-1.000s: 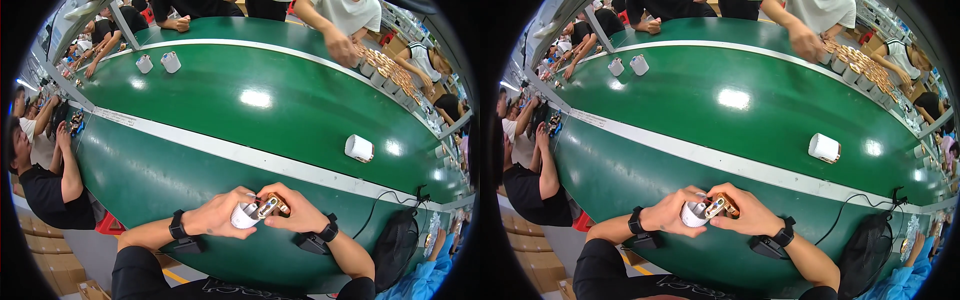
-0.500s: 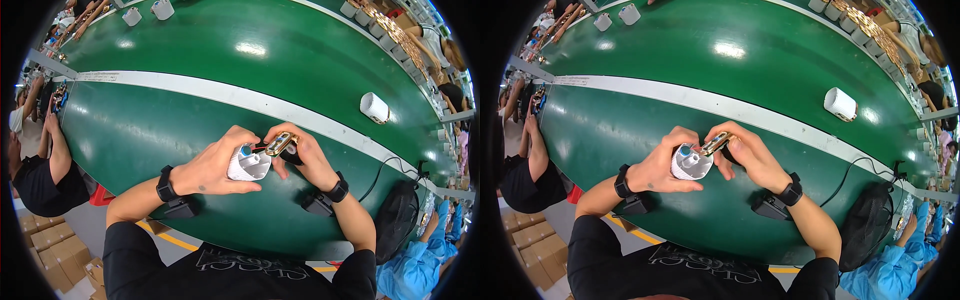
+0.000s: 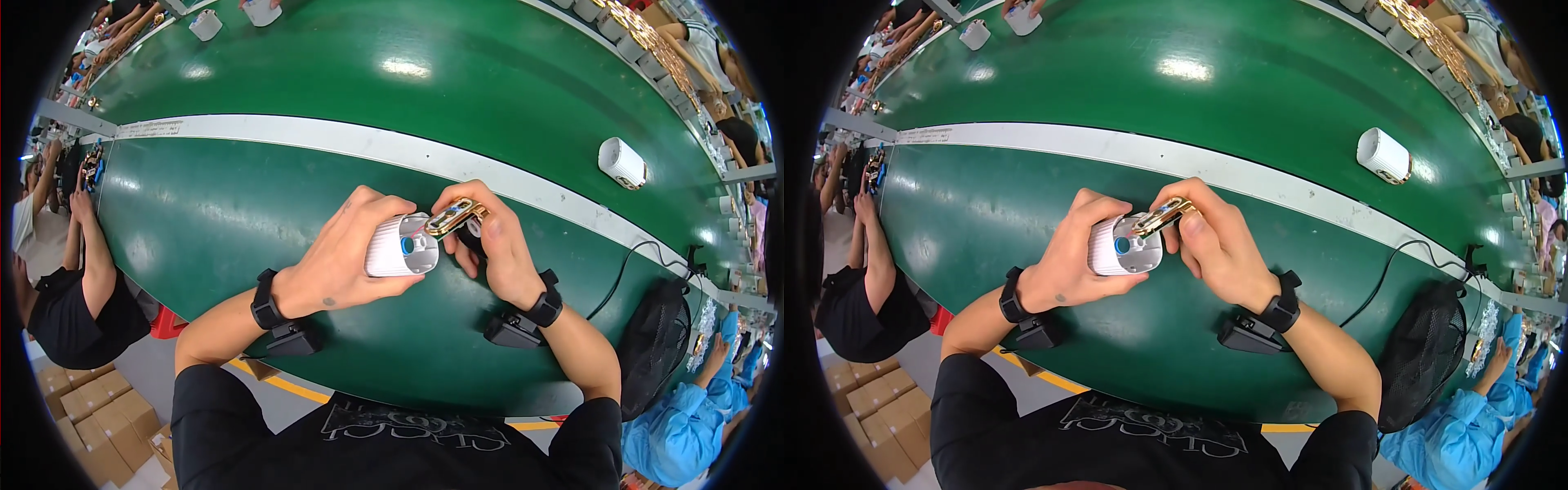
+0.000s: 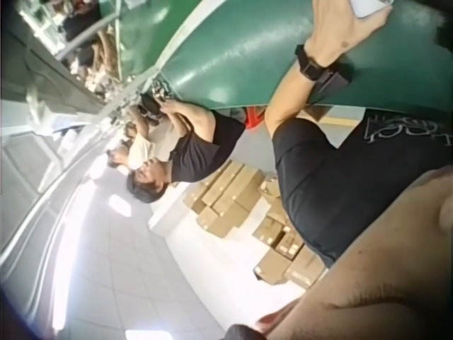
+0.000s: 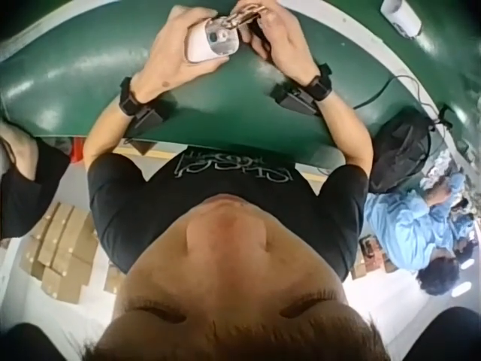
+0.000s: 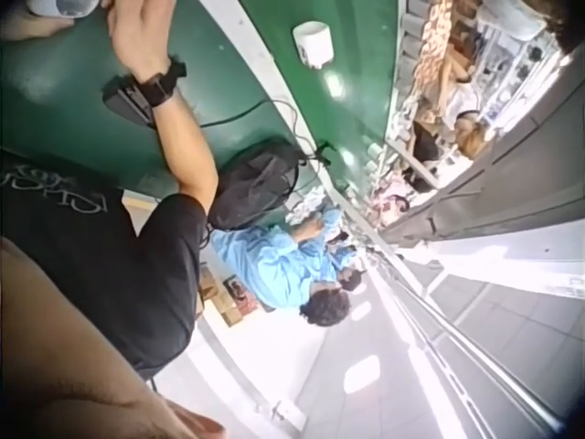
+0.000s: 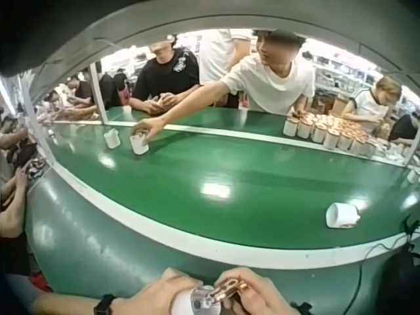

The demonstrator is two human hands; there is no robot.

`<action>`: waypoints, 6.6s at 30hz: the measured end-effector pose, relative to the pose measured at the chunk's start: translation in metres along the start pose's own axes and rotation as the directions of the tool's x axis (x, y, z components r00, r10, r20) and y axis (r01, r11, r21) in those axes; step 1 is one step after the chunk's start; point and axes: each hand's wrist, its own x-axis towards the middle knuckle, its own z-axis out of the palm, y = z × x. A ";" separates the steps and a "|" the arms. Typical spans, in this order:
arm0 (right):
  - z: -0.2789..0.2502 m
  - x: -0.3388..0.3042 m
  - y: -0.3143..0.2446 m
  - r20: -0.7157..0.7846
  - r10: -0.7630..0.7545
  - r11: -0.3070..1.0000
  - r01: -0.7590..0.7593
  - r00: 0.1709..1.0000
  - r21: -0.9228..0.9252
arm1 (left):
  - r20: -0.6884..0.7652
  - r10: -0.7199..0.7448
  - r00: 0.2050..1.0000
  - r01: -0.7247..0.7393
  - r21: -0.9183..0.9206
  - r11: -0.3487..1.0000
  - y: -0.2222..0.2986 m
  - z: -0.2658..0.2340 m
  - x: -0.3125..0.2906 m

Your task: The person picks up a white base and a gold-topped component, fits them together by hand, and places the assembled unit on the green conveyor belt, repeating this process for several units.

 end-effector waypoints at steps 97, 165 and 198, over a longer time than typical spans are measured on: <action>0.013 0.003 0.001 -0.133 -0.318 0.751 0.164 0.939 -0.639 | 0.081 -0.086 0.993 0.075 0.130 0.989 0.003 0.002 0.006; 0.021 0.005 0.003 -0.253 0.040 0.999 -0.040 0.967 0.003 | -0.058 0.084 0.995 -0.072 0.191 0.979 -0.002 0.003 -0.003; 0.022 -0.003 0.006 -0.265 -0.098 0.978 0.043 0.959 -0.205 | -0.013 0.038 0.999 -0.038 0.030 0.999 -0.007 0.008 -0.008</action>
